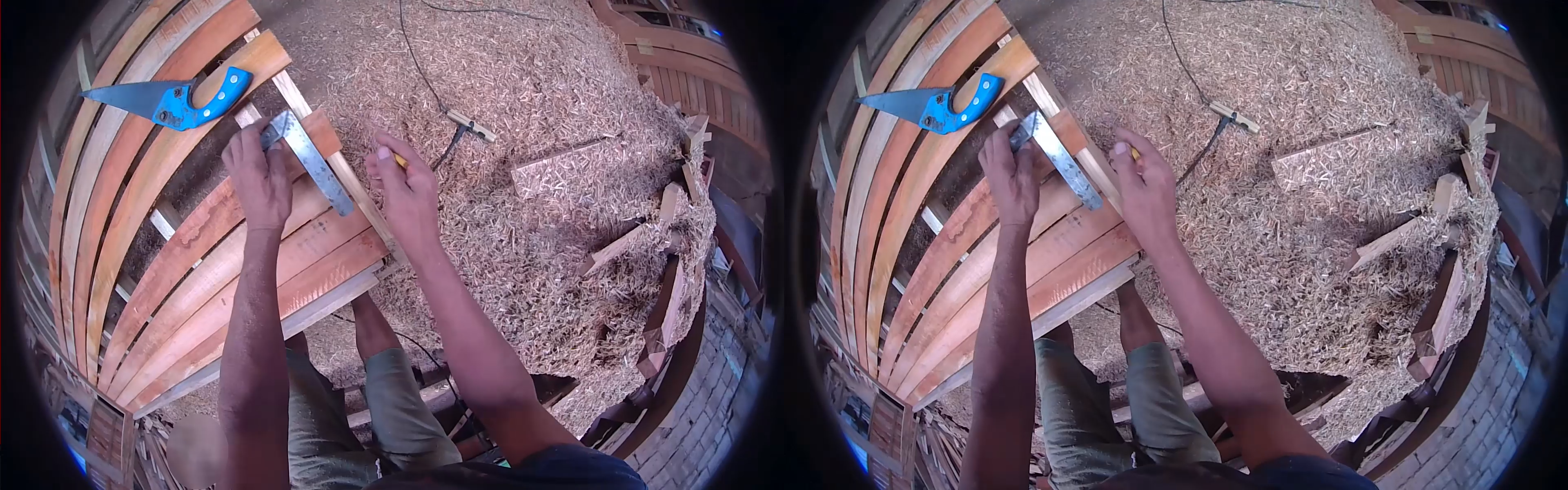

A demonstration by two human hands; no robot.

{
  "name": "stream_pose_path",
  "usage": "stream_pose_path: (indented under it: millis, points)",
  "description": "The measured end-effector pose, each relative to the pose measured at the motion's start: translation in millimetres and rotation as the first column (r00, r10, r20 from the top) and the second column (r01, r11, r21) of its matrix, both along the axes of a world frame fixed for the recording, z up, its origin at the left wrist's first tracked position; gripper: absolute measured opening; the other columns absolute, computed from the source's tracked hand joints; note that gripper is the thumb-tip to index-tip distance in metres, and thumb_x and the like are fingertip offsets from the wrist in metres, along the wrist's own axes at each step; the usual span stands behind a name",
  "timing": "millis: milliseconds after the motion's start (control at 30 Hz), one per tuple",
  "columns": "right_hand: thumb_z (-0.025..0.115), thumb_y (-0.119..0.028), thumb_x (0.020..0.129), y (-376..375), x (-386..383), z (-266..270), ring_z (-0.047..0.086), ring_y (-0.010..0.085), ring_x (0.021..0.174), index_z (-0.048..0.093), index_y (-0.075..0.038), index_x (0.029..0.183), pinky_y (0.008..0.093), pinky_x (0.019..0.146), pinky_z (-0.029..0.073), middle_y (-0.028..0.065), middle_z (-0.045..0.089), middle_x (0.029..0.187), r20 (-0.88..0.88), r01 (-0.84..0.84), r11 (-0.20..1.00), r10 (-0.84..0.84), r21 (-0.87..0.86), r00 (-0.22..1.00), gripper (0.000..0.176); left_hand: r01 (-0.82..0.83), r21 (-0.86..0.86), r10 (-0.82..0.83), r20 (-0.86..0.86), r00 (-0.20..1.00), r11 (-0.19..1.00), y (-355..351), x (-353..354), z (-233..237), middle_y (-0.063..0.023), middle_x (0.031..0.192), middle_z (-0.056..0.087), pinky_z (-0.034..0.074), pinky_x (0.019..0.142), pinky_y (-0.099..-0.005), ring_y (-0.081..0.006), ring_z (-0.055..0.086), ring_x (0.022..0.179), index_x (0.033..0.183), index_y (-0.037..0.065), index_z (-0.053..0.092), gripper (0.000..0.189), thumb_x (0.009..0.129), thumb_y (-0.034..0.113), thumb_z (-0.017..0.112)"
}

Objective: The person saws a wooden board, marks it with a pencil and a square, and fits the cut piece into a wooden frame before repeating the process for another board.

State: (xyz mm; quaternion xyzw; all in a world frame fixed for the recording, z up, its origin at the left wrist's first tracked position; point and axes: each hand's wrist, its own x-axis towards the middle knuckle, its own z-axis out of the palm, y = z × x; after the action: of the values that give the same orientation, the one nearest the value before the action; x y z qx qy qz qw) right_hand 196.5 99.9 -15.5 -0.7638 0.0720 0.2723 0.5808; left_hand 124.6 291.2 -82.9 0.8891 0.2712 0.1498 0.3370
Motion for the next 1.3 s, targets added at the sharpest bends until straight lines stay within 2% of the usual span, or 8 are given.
stream_pose_path:
  millis: [267,467,667,767,900,1000,1200,1300]
  points:
    - [0.054,-0.016,0.112,-36.4,-8.6,-1.6,0.072,0.0150,0.098,0.066,0.002,0.135,0.0304,0.087,0.060,0.0120,0.076,0.109,-0.127,0.073,0.995,-0.064,0.068,0.990,0.032,0.011,0.050,-0.012,0.012,1.000,0.999,9.3,2.5,-8.2,-0.0174,0.112,0.062,0.043,0.101,-0.0484,-0.0382,0.055,0.109,0.126,0.005,0.065,0.032,0.097,0.018,0.064]
    - [0.054,-0.010,0.110,-24.3,-13.0,4.7,0.073,0.0142,0.093,0.067,0.004,0.128,0.0298,0.085,0.060,0.0122,0.076,0.106,-0.061,0.039,0.999,-0.038,0.025,0.997,0.026,0.003,0.170,0.003,-0.032,0.999,0.986,5.9,2.2,-14.9,-0.0131,0.119,0.066,0.045,0.103,-0.0479,-0.0350,0.057,0.113,0.133,0.010,0.067,0.036,0.101,0.024,0.068]
    - [0.061,-0.010,0.109,4.4,-5.9,18.4,0.076,0.0171,0.099,0.070,0.001,0.132,0.0286,0.088,0.061,0.0142,0.078,0.110,0.024,-0.051,0.999,0.051,0.016,0.998,0.028,0.006,0.147,-0.003,-0.023,1.000,0.989,5.5,3.1,-12.2,-0.0107,0.121,0.067,0.046,0.103,-0.0471,-0.0330,0.058,0.114,0.136,0.014,0.069,0.036,0.102,0.025,0.068]
    - [0.061,-0.011,0.108,12.8,-1.4,18.4,0.077,0.0194,0.104,0.070,-0.001,0.135,0.0311,0.091,0.061,0.0161,0.079,0.115,0.108,-0.163,0.987,0.161,0.004,0.981,0.030,0.003,0.168,0.001,-0.023,1.000,0.986,6.5,2.0,-15.8,-0.0105,0.122,0.068,0.046,0.103,-0.0467,-0.0327,0.058,0.115,0.136,0.015,0.069,0.036,0.102,0.026,0.069]
    - [0.061,-0.011,0.107,32.5,8.4,25.4,0.078,0.0205,0.103,0.069,-0.005,0.138,0.0337,0.088,0.060,0.0170,0.079,0.117,0.201,-0.321,0.929,0.355,-0.184,0.913,0.033,0.000,0.152,0.003,-0.021,1.000,0.988,5.3,2.8,-14.1,-0.0111,0.124,0.068,0.045,0.105,-0.0468,-0.0334,0.058,0.116,0.136,0.014,0.069,0.036,0.103,0.026,0.068]
    - [0.061,-0.012,0.106,41.5,10.4,9.4,0.079,0.0213,0.098,0.069,-0.007,0.138,0.0349,0.083,0.060,0.0161,0.079,0.112,0.256,-0.319,0.921,0.371,-0.223,0.893,0.034,-0.004,0.128,0.008,-0.037,0.999,0.992,4.8,2.0,-13.7,-0.0124,0.127,0.069,0.044,0.107,-0.0474,-0.0344,0.058,0.120,0.136,0.012,0.069,0.034,0.104,0.025,0.065]
    - [0.060,-0.010,0.104,55.1,18.4,-9.7,0.077,0.0286,0.083,0.070,-0.008,0.136,0.0395,0.074,0.060,0.0155,0.077,0.094,0.175,-0.442,0.842,0.508,-0.310,0.843,0.034,0.003,0.211,0.007,-0.045,0.999,0.977,5.8,2.8,-17.7,-0.0114,0.124,0.068,0.044,0.103,-0.0474,-0.0336,0.059,0.117,0.135,0.014,0.070,0.035,0.102,0.026,0.067]
    - [0.061,-0.007,0.101,49.4,13.8,-11.6,0.074,0.0330,0.078,0.070,-0.008,0.134,0.0433,0.072,0.060,0.0170,0.076,0.091,0.367,-0.456,0.785,0.606,-0.419,0.706,0.034,-0.001,0.248,0.017,-0.064,0.998,0.969,4.5,1.6,-16.1,-0.0103,0.123,0.068,0.043,0.101,-0.0481,-0.0325,0.059,0.116,0.135,0.015,0.069,0.036,0.102,0.028,0.067]
